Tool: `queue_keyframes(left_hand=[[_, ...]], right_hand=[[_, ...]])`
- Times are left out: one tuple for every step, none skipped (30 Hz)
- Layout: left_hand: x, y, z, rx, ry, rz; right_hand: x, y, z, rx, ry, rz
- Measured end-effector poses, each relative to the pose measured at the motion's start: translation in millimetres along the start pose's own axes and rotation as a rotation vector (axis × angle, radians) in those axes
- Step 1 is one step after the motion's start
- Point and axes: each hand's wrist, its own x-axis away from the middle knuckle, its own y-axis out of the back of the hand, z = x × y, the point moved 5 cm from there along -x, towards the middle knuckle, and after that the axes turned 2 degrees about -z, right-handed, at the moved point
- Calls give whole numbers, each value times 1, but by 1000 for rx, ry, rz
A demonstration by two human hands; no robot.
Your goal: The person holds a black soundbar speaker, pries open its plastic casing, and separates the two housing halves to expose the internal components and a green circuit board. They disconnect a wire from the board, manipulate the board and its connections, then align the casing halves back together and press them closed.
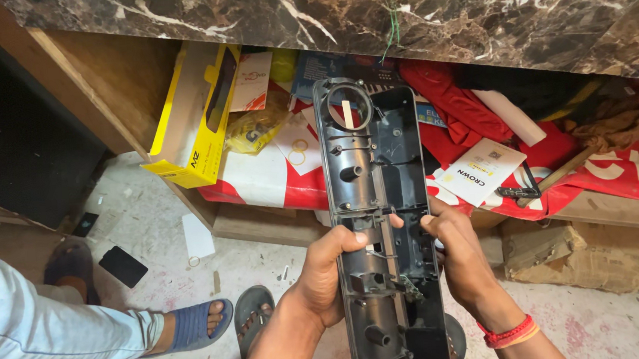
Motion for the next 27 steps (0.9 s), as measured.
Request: queue_keyframes(left_hand=[[0,-1,0,-2,7,0],[1,-2,-1,-11,-5,20],[2,-3,-1,-21,-17,38],[2,-5,-1,-30,-29,57],[3,-6,-1,-26,-32,83],[3,-7,-1,-22,-34,109],[3,-8,-1,-17,-36,136],[4,-9,0,-14,-33,143],[4,-9,1,-10,-30,149],[4,-9,1,-6,-27,155],[4,-9,2,-17,-29,133],[3,-8,3,-27,-31,113],[2,-8,3,-37,-32,92],[1,-8,4,-22,-42,69],[-1,-7,4,-6,-53,46],[-2,-7,3,9,-64,24],[-3,-8,2,1,-80,33],[-3,-8,0,-7,-94,39],[-3,-8,-2,-15,-109,45],[-3,-6,-4,-28,-114,20],[-2,-5,-5,-40,-119,-6],[-1,-3,-7,-54,-124,-31],[-1,-2,-9,-51,-142,-48],[-1,-1,-11,-47,-160,-63],[-1,0,-13,-43,-179,-77],[-1,1,-15,-38,-191,-89],[-2,3,-17,-33,-203,-100]], right_hand=[[0,1,-1,-1,-11,-7],[-1,0,0,28,32,16],[-3,0,0,57,76,38],[-5,0,0,86,120,59],[-6,2,-3,89,130,69],[-8,3,-7,91,140,78],[-9,6,-10,95,149,87],[-11,9,-13,107,141,71],[-13,12,-17,119,131,55],[-15,14,-19,131,123,40],[-16,16,-19,231,157,19],[-17,17,-18,332,190,-3],[-17,18,-16,432,223,-26],[-16,18,-17,380,172,-25],[-15,18,-17,329,123,-25],[-13,17,-16,277,74,-25],[-10,19,-8,255,144,-88],[-7,20,0,232,212,-151],[-3,22,8,208,280,-212],[2,22,15,205,341,-224],[8,23,23,202,402,-236],[13,24,30,198,463,-248],[18,21,34,222,509,-182],[24,19,38,248,554,-116],[29,15,41,273,600,-49],[32,11,39,359,556,-41],[33,7,37,446,511,-32]])
